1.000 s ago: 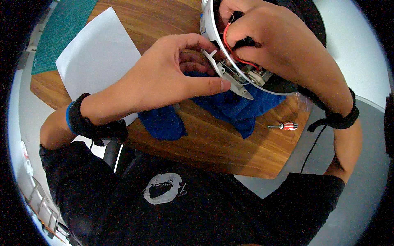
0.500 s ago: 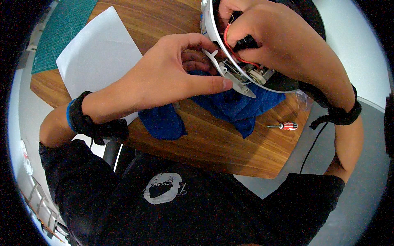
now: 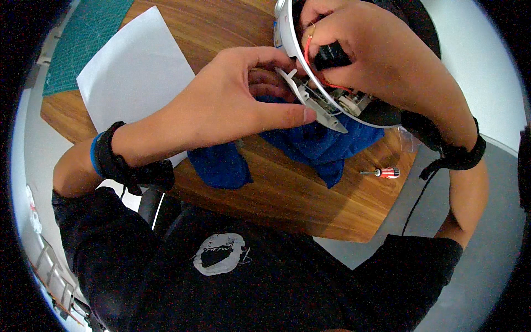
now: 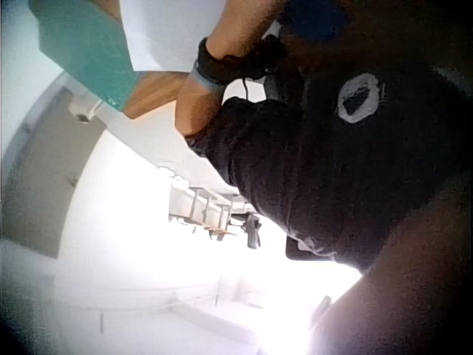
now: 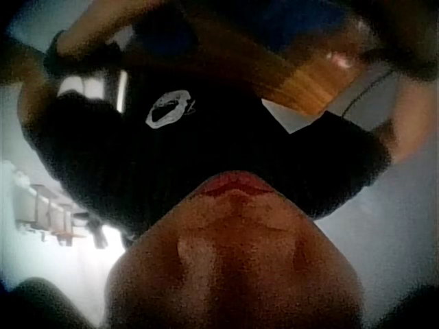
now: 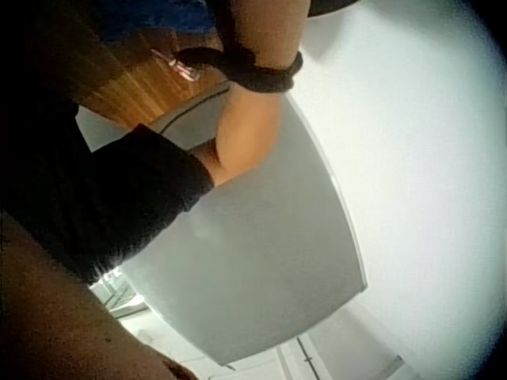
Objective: The person disassembles a white rice cooker, removes the heating plate, and uses a screwdriver to adjust internal wiring and components. They then reassemble the cooker and connect the power cord.
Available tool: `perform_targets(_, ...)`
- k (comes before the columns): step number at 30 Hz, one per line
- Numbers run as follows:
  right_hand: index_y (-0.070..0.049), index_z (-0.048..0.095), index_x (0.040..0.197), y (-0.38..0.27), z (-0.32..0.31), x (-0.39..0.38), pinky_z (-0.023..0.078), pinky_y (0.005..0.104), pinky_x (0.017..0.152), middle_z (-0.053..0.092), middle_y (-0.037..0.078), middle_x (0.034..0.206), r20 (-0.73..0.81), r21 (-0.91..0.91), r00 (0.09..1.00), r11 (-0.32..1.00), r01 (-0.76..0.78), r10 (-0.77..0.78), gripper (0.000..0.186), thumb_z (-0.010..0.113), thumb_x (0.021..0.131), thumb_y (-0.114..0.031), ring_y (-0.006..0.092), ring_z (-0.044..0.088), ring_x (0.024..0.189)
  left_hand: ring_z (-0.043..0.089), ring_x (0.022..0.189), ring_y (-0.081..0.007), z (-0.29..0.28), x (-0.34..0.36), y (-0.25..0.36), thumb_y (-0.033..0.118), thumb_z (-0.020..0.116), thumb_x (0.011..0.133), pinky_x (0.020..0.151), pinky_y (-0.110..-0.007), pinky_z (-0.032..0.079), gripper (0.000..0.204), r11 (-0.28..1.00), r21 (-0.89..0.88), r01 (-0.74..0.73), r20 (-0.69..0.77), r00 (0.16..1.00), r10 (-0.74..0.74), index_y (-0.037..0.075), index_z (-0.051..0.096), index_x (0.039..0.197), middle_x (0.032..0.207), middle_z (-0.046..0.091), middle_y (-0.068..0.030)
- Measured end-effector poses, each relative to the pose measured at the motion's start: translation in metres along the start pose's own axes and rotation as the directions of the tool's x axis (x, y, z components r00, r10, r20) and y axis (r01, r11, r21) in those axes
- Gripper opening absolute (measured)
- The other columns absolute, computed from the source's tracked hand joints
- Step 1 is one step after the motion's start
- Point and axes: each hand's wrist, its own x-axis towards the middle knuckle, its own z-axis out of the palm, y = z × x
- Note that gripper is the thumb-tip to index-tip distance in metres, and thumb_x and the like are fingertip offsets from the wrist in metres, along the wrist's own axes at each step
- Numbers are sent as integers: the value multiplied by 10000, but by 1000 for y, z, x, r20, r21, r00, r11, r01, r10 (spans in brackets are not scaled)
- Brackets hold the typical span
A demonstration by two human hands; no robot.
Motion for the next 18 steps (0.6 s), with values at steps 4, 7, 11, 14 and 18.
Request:
perform_targets(4,-101,788,979,7,1,-1,522,352,866,628,64,1113,-22,-8,999,1000,29,-29,115,712,921,-166,216,653,969,674,1118,-152,0,3,1,-3,817,866,1025,-318,541,505,1000,2,23,-4,1000,-23,-2,596,1320,1219,705,-55)
perform_targets(7,-101,787,972,3,2,1,527,356,851,624,68,1117,6,-77,1000,997,6,-5,121,697,934,-173,220,657,948,675,1115,-151,0,4,1,-5,814,868,1022,-318,543,498,1000,19,24,-6,1000,-23,-2,600,1318,1217,706,-55)
perform_targets(11,-96,783,971,5,2,1,528,360,837,617,77,1123,27,-100,999,994,42,-40,129,682,950,-173,226,658,934,677,1104,-150,1,4,5,-6,813,868,1015,-318,546,498,998,35,43,-11,999,-42,-1,601,1319,1208,710,-56)
perform_targets(14,-81,776,965,4,-2,1,520,359,851,611,82,1121,52,-72,998,996,45,-41,109,695,940,-150,229,652,949,678,1091,-145,1,5,2,-1,816,868,1010,-316,548,499,1000,12,16,-2,1000,-16,0,603,1319,1199,713,-57)
perform_targets(18,-66,770,946,3,-7,1,510,357,871,608,83,1119,68,-1,997,1000,27,-27,79,724,917,-124,227,644,970,677,1094,-142,0,6,4,6,819,868,1009,-313,548,499,999,16,35,2,999,-35,1,606,1319,1196,715,-58)
